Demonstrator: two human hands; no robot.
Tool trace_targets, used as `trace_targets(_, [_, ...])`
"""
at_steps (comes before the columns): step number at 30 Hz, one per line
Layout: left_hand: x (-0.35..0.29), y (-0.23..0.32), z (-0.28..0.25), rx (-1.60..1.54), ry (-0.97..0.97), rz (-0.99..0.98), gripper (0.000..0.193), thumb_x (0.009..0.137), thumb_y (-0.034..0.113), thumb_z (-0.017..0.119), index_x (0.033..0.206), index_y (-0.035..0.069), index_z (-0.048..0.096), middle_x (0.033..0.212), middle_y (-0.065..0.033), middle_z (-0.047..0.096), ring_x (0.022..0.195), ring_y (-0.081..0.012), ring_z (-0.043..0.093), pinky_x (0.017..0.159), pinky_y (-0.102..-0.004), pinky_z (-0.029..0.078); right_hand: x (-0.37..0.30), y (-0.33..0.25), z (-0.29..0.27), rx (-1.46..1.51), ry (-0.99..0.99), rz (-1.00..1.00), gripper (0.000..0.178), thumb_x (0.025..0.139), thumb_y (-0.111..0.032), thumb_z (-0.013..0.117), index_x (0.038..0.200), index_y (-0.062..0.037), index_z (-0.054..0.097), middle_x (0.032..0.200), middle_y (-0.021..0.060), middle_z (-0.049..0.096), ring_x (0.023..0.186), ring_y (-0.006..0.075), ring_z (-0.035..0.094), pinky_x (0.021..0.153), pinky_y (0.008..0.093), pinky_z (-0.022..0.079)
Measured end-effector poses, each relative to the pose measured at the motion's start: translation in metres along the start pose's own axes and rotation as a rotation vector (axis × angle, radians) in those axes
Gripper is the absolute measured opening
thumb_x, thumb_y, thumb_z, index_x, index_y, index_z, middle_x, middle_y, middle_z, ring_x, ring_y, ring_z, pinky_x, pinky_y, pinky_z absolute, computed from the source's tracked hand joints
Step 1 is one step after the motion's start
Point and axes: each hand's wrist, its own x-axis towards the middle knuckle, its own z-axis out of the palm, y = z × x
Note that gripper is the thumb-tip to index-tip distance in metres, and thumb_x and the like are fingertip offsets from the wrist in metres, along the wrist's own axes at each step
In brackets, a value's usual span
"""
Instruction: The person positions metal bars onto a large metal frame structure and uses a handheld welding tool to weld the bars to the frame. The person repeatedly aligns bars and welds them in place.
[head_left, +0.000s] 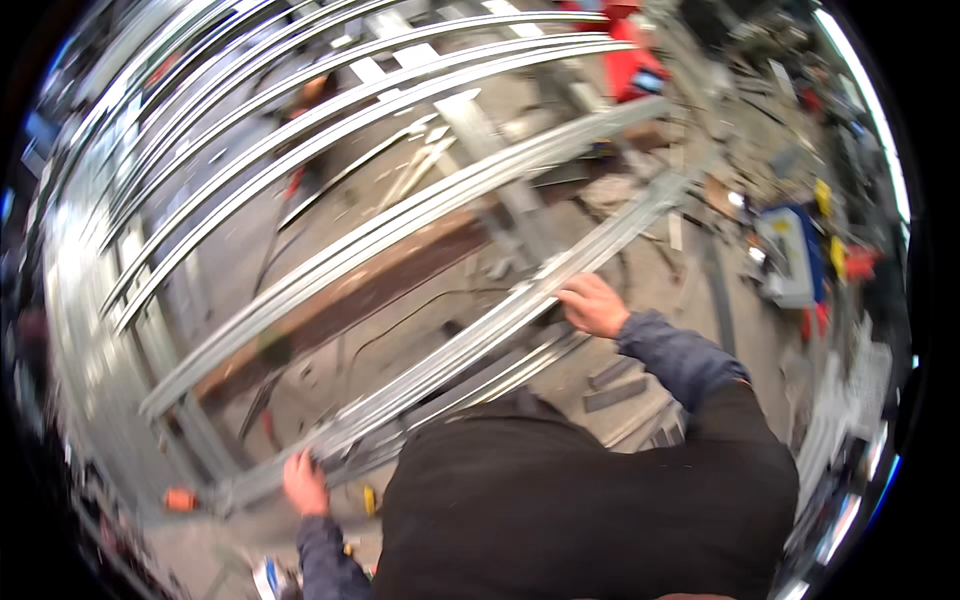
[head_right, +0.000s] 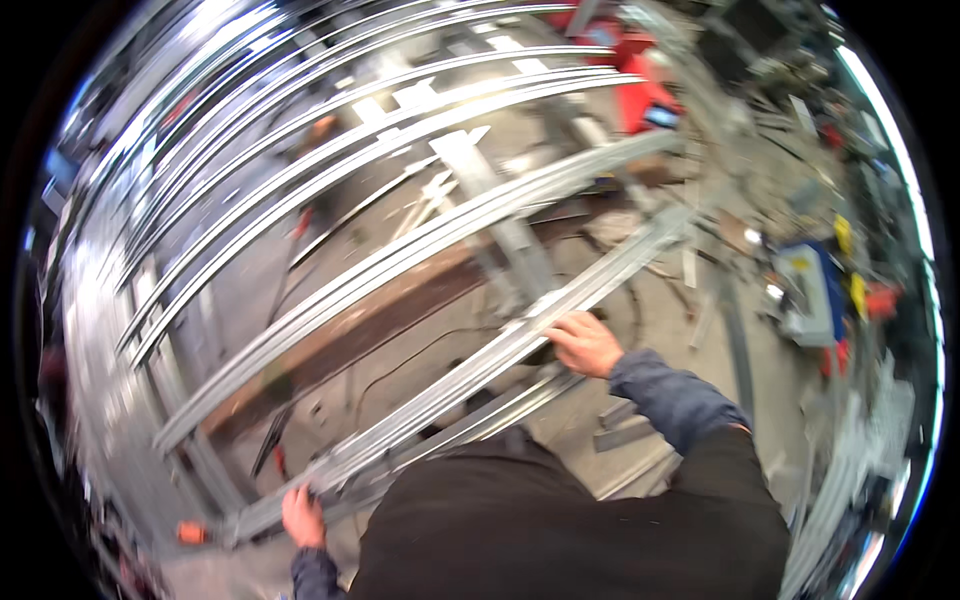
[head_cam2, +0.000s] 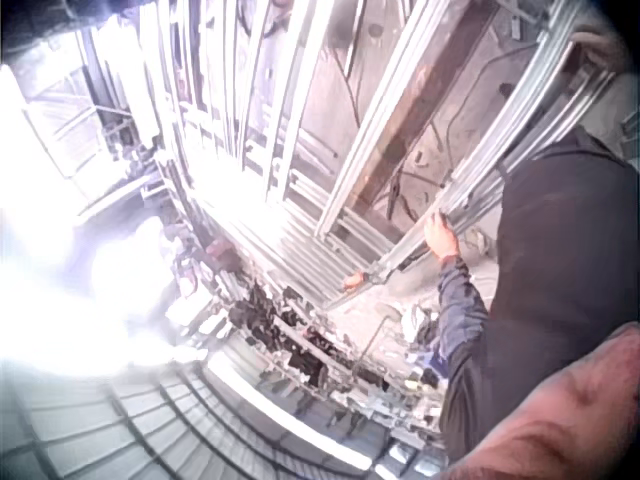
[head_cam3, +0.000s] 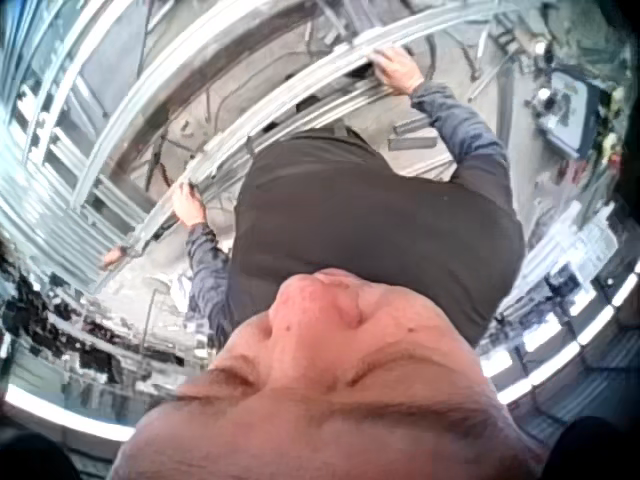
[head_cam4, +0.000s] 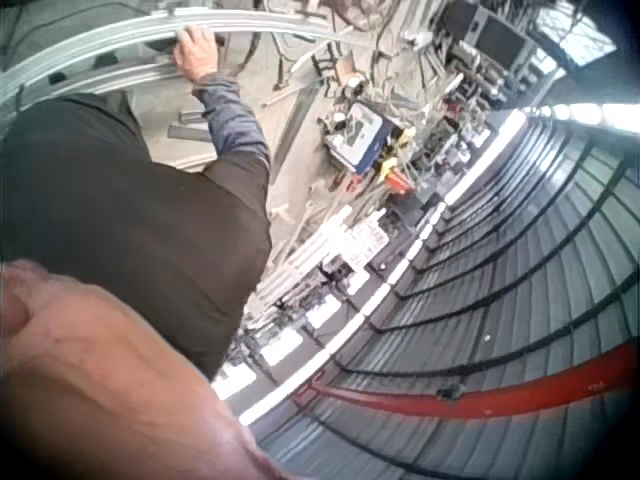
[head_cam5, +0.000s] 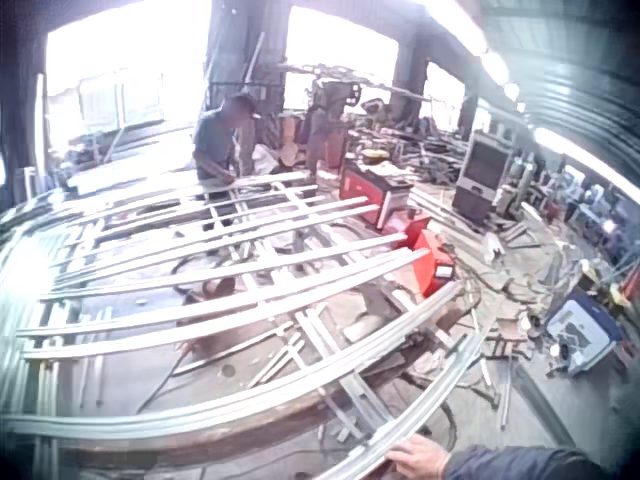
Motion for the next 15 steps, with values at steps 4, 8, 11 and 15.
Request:
trace_targets(4, [0.023, -0.006, -0.021, 0.016, 0.013, 0.098, 0.038, 0.084, 0.009, 0.073, 0.122, 0.009, 0.074, 0.104, -0.0123, 0.068, 0.103, -0.0348, 0.067, 0.088, -0.0478, 0.056, 0.045, -0.096, 0.029, 0.213, -0.067, -0.183, 0.052, 0.076, -0.005, 0.080, 0.127, -0.0081, 0.070, 0.123, 0.0115, 0.065, 0.113, 0.0368, 0.064, 0.100, 0.0471, 0.054])
trace_targets(8, [-0.001, -0.035, -0.020, -0.028, 0.025, 0.098, 0.048, 0.083, 0.006, 0.075, 0.131, 0.009, 0.072, 0.129, -0.0099, 0.071, 0.122, -0.0311, 0.067, 0.104, -0.0442, 0.055, 0.086, -0.180, 0.067, 0.246, -0.215, -0.172, 0.065, 0.079, -0.011, 0.083, 0.141, -0.0066, 0.064, 0.136, 0.0148, 0.060, 0.130, 0.0396, 0.057, 0.113, 0.0498, 0.048])
trace_targets(11, [-0.027, -0.093, -0.026, -0.006, 0.119, -0.026, 0.046, 0.083, 0.005, 0.074, 0.130, 0.007, 0.071, 0.130, -0.0123, 0.071, 0.125, -0.0327, 0.065, 0.106, -0.0453, 0.053, 0.088, -0.194, 0.089, 0.226, -0.282, -0.127, 0.069, 0.079, -0.009, 0.083, 0.144, -0.0064, 0.061, 0.138, 0.0160, 0.059, 0.132, 0.0412, 0.054, 0.116, 0.0509, 0.045])
trace_targets(15, [-0.065, -0.235, -0.034, 0.174, 0.193, -0.333, 0.048, 0.082, 0.007, 0.075, 0.130, 0.007, 0.070, 0.135, -0.0125, 0.069, 0.132, -0.0339, 0.061, 0.110, -0.0461, 0.050, 0.077, -0.206, 0.103, 0.129, -0.284, -0.068, 0.068, 0.077, -0.002, 0.078, 0.143, -0.0059, 0.062, 0.135, 0.0163, 0.059, 0.128, 0.0413, 0.056, 0.113, 0.0506, 0.047])
